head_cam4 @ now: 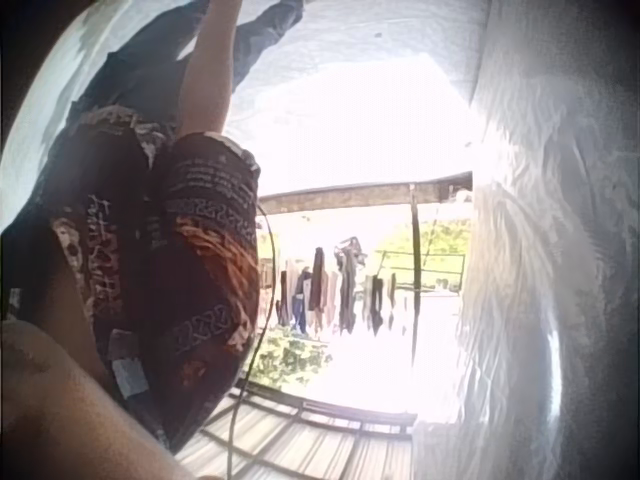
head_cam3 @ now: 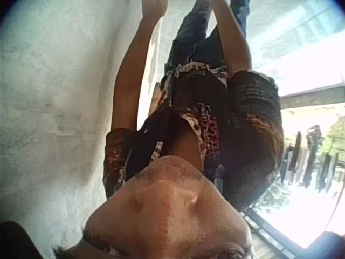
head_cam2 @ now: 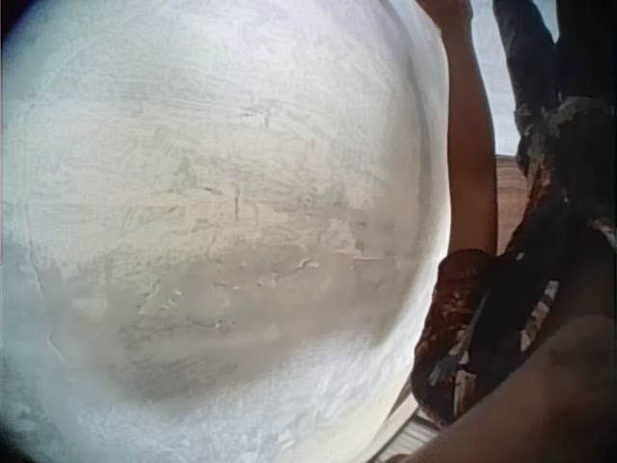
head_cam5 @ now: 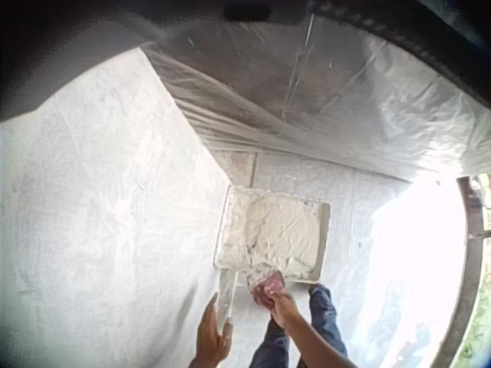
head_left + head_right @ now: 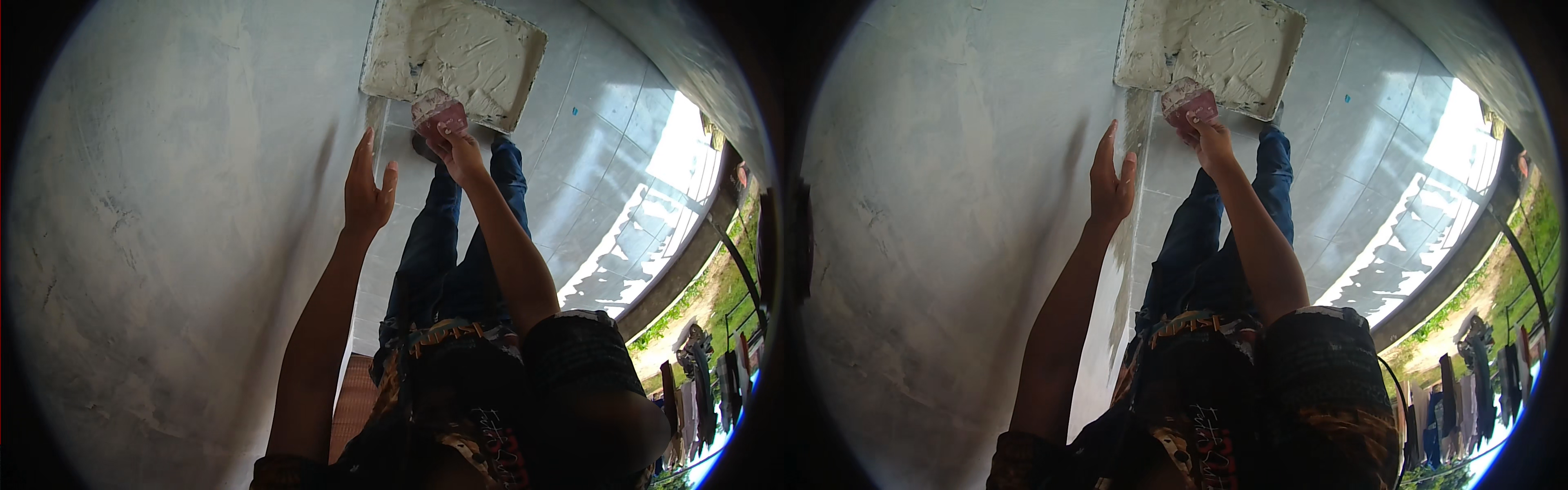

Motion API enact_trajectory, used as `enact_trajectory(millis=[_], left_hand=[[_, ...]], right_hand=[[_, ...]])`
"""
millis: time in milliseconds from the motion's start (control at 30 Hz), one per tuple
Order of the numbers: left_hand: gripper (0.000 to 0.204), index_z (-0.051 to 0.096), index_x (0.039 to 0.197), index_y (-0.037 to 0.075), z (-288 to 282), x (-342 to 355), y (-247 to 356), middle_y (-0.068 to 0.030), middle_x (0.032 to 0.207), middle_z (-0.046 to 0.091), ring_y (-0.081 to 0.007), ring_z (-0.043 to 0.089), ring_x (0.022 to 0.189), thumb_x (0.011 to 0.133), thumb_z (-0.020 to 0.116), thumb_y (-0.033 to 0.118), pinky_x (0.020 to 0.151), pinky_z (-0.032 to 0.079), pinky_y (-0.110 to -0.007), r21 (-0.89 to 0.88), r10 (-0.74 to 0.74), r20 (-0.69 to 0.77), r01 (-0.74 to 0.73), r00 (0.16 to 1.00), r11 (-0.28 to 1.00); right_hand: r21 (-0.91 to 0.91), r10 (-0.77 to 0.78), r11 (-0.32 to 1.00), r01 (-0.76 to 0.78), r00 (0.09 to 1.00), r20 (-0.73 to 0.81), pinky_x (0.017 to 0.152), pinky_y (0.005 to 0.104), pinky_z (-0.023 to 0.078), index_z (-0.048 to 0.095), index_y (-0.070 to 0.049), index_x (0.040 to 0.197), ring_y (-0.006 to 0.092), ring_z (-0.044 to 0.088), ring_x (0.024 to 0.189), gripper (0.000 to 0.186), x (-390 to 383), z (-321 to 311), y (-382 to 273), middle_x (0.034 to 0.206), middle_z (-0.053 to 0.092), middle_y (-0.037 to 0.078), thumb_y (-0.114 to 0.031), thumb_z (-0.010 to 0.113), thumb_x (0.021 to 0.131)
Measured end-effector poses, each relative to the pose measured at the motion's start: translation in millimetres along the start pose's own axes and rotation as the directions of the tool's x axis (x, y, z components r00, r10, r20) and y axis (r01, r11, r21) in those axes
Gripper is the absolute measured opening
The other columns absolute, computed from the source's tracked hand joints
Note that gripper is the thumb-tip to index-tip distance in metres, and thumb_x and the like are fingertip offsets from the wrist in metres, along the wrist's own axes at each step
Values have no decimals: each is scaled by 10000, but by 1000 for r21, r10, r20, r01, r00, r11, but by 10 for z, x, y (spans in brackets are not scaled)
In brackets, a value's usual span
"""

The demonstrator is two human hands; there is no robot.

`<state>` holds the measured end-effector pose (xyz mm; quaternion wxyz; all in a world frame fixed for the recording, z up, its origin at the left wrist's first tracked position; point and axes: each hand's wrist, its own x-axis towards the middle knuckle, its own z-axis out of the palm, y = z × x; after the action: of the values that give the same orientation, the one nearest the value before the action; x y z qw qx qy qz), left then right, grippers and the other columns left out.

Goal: The person applies plaster to a wall surface around a window frame using a putty knife.

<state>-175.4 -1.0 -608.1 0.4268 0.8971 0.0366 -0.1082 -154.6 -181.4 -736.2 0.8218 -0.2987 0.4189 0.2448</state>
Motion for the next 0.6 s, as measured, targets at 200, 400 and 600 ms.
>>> enact_trajectory(millis=[200,400,600], left_hand=[[612,355,1445,-123,139,5,51,-326,1470,417,-436,410,1391,995,537,249,1152,331,-461,-39,41,41,-39,998,998],[620,355,1446,-121,99,-87,21,-329,1470,415,-443,407,1391,989,544,253,1152,334,-455,-21,31,53,-30,998,999],[629,354,1454,-107,168,-57,42,-319,1480,411,-436,409,1392,990,541,274,1150,338,-451,-12,22,71,-21,997,1000]], right_hand=[[77,54,996,-40,979,-197,815,424,585,624,-2,1080,253,680,844,204,404,-8,158,971,697,117,-131,687,934],[118,80,992,-49,957,-278,777,409,592,628,-7,1065,240,670,777,205,158,-33,509,955,699,116,-145,696,930],[59,82,996,-66,946,-314,772,409,593,622,0,1062,237,673,789,228,17,-311,580,951,697,118,-161,704,923]])
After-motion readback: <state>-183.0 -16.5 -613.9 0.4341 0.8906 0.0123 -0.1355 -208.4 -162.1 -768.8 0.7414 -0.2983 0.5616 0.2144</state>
